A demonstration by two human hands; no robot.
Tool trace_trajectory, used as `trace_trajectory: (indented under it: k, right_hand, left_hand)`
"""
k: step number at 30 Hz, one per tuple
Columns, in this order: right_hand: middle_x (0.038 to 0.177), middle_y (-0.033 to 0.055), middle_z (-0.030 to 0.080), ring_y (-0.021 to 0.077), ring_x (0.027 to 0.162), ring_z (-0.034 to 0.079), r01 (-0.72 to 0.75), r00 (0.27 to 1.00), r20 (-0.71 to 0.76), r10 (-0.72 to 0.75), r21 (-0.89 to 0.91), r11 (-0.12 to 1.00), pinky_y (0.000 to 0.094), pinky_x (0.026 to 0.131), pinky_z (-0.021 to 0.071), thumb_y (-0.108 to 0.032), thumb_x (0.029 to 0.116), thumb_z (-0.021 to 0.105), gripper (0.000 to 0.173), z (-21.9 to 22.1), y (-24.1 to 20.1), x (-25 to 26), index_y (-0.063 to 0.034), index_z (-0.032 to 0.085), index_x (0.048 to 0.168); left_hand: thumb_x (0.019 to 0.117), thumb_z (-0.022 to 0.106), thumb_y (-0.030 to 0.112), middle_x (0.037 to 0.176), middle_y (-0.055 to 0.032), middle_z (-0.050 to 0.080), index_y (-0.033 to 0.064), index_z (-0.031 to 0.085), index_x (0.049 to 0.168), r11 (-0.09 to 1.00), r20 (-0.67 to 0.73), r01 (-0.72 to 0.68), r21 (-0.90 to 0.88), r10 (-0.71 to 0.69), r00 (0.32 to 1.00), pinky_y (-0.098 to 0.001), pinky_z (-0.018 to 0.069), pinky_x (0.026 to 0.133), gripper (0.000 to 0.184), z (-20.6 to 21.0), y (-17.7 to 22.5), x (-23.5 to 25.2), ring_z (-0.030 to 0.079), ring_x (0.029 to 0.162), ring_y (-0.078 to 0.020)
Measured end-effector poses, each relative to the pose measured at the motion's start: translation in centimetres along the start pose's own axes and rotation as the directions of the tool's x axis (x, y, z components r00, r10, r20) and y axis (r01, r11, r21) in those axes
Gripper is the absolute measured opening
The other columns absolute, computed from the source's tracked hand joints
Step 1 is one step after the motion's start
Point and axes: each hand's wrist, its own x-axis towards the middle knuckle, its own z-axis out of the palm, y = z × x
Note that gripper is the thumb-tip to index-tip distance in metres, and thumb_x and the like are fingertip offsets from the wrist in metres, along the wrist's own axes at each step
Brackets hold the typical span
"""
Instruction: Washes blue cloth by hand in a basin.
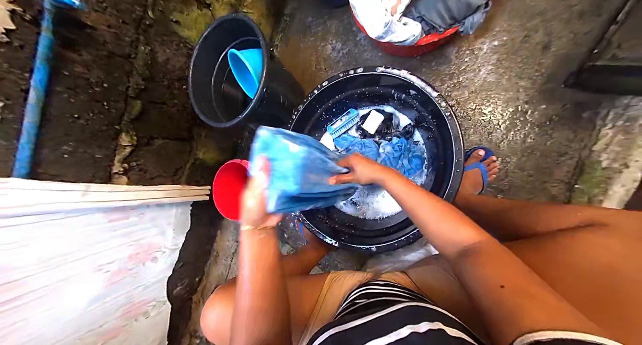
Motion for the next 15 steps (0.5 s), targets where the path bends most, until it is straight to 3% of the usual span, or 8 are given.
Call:
trace_trajectory:
  k: [2,4,6,8,9,11,13,15]
  right_hand:
    - [0.085,0.0229,0.07,0.0425,0.089,0.068,-0.136,0.989,0.038,0.146,-0.197,0.971,0.0695,0.083,0.0486,-0.036,0.0934,0.069,0.039,-1.4,3.7,-0.8,0.002,0.072,0.085]
    - [0.099,0.0254,0.071,0.0495,0.107,0.063,-0.3,0.95,-0.005,0.314,-0.304,0.904,0.0774,0.094,0.0387,-0.039,0.0914,0.072,0.038,-4.3,5.7,-1.7,-0.0009,0.076,0.092]
    - [0.112,0.0228,0.07,0.0528,0.125,0.051,-0.279,0.956,-0.161,0.245,-0.245,0.928,0.0822,0.103,0.0286,-0.033,0.0863,0.076,0.031,-7.5,6.3,-2.7,-0.0024,0.079,0.089]
    - [0.126,0.0157,0.068,0.0391,0.135,0.046,0.019,0.941,-0.338,-0.016,0.006,1.0,0.0625,0.115,0.0284,-0.019,0.0828,0.068,0.02,-10.2,5.1,-4.2,-0.0026,0.078,0.076]
    - [0.142,0.0151,0.06,0.0303,0.143,0.043,0.204,0.914,-0.391,-0.103,0.227,0.952,0.0493,0.122,0.0295,-0.014,0.0851,0.059,0.021,-11.1,3.4,-4.6,-0.0021,0.076,0.079]
    - [0.16,0.0085,0.044,0.0204,0.147,0.042,0.476,0.853,-0.472,-0.222,0.53,0.702,0.0412,0.119,0.0391,-0.032,0.0911,0.061,0.039,-10.0,-0.5,-4.0,-0.0025,0.072,0.115]
    - [0.157,0.0101,0.048,0.02,0.141,0.049,0.584,0.795,-0.537,-0.28,0.555,0.592,0.0426,0.117,0.0428,-0.039,0.0935,0.067,0.063,-5.8,-4.5,-2.2,0.0005,0.057,0.142]
    - [0.13,0.0188,0.067,0.0232,0.119,0.066,0.627,0.717,-0.615,-0.329,0.361,0.691,0.0431,0.105,0.0543,-0.019,0.0933,0.072,0.041,0.3,-7.4,-0.1,0.0092,0.067,0.122]
  left_hand:
    - [0.1085,0.041,0.041,0.119,0.0034,0.071,0.0234,0.063,0.13,0.967,0.108,-0.255,-0.015,0.255,0.961,-0.0327,0.0596,0.091,0.035,-2.4,4.7,-1.4,0.069,0.108,-0.0094]
    - [0.1051,0.049,0.04,0.116,0.0016,0.072,0.0201,0.067,0.125,0.901,0.117,-0.433,-0.031,0.434,0.893,-0.0321,0.0582,0.092,0.033,-6.3,6.9,-3.2,0.069,0.106,-0.0098]
    - [0.0969,0.062,0.042,0.103,-0.0011,0.075,0.016,0.073,0.112,0.841,0.024,-0.534,-0.09,0.538,0.843,-0.0312,0.0597,0.086,0.032,-10.4,6.5,-4.2,0.072,0.094,-0.0105]
    - [0.0982,0.057,0.048,0.102,0.0001,0.075,0.0168,0.07,0.112,0.773,-0.148,-0.631,-0.061,0.618,0.772,-0.033,0.0593,0.086,0.037,-11.8,4.0,-3.1,0.071,0.095,-0.0099]
    - [0.1032,0.043,0.051,0.105,0.0013,0.073,0.018,0.066,0.116,0.762,-0.231,-0.647,-0.004,0.629,0.742,-0.0345,0.0585,0.088,0.042,-11.3,2.1,-1.7,0.069,0.1,-0.0098]
    - [0.1006,0.03,0.068,0.112,0.0011,0.072,0.0209,0.062,0.125,0.846,-0.237,-0.527,-0.085,0.496,0.835,-0.0373,0.0578,0.091,0.062,-8.5,-2.5,1.4,0.067,0.107,-0.0116]
    - [0.0833,0.04,0.088,0.121,-0.0024,0.071,0.024,0.063,0.131,0.916,-0.075,-0.183,-0.357,0.167,0.983,-0.0439,0.0579,0.093,0.083,-4.5,-7.1,4.3,0.067,0.113,-0.0184]
    - [0.0739,0.034,0.098,0.116,-0.002,0.071,0.0269,0.063,0.127,0.881,-0.05,0.183,-0.437,-0.227,0.973,-0.0476,0.0599,0.085,0.093,1.1,-10.3,6.9,0.069,0.107,-0.0207]
